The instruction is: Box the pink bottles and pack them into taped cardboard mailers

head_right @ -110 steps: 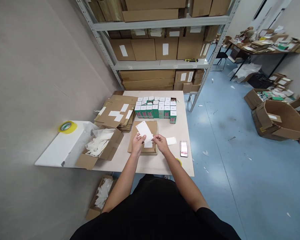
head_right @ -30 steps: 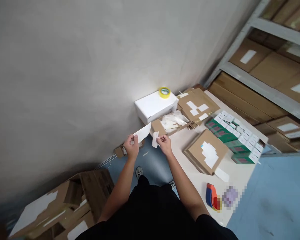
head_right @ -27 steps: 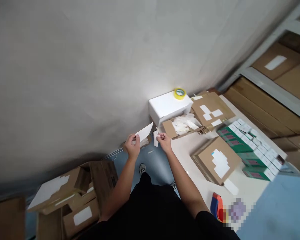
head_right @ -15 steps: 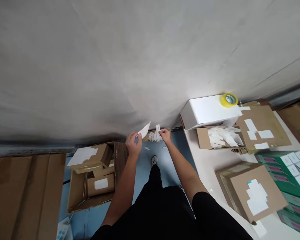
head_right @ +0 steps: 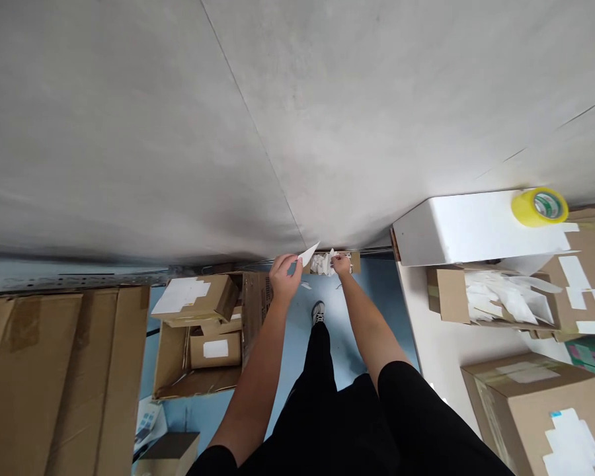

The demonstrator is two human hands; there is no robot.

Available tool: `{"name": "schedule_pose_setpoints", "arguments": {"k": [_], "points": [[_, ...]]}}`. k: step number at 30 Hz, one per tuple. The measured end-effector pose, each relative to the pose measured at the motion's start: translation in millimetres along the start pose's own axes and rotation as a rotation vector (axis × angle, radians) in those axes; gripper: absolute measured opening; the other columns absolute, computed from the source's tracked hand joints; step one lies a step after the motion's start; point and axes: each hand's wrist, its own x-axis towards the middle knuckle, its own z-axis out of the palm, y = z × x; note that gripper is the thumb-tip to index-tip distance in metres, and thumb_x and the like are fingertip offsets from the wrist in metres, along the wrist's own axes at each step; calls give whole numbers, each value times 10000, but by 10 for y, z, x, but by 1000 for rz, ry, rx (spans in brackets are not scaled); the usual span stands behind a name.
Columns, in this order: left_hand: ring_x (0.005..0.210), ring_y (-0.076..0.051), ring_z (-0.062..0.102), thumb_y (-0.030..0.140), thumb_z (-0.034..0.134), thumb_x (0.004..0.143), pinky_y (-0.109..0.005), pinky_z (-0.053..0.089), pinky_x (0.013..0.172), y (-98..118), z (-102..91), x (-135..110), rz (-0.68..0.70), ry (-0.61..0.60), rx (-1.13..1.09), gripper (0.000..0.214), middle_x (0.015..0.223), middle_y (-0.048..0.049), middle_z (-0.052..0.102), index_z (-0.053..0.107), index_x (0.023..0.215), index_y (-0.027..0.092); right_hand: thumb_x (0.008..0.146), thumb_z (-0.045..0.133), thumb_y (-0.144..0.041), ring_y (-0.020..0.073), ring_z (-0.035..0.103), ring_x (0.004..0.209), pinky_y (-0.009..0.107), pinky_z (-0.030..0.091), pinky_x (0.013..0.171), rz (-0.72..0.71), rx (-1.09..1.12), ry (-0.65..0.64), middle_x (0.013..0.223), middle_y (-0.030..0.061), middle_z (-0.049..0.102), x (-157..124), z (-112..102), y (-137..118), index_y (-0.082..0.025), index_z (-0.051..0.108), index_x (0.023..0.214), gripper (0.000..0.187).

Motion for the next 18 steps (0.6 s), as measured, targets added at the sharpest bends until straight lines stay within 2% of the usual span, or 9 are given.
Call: {"name": "schedule_pose_setpoints", "arguments": {"k": [5,9,14,18], "points": [[938,-240,697,334,598,1000,-407,556,904,-55,4,43,-42,-17,-12,203,952,-105,746,762,928,237,685,702,-336,132,607,494,227,466,529,81,58,29,561,-14,636,52,-46,-62,-196,590,618,191],[949,-242,700,332,603,996,-404,557,902,-24,14,42,-41,-24,-25,199,959,-108,745,766,927,241,687,706,-419,155,643,551,236,473,546,70,133,68,613,9,675,-95,-198,-206,-197,596,652,250],[939,-242,701,336,599,988,-398,557,894,142,129,6,-3,-55,-52,204,946,-107,744,766,918,240,685,698,-518,185,662,706,253,479,614,-56,234,105,745,42,736,-510,-543,-480,-196,662,748,330],[930,-240,699,335,617,975,-396,548,901,447,272,-19,44,-78,-84,195,928,-104,742,765,898,235,714,717,-553,192,652,765,277,496,690,-206,303,94,798,35,743,-1035,-927,-770,-196,731,822,372]]}}
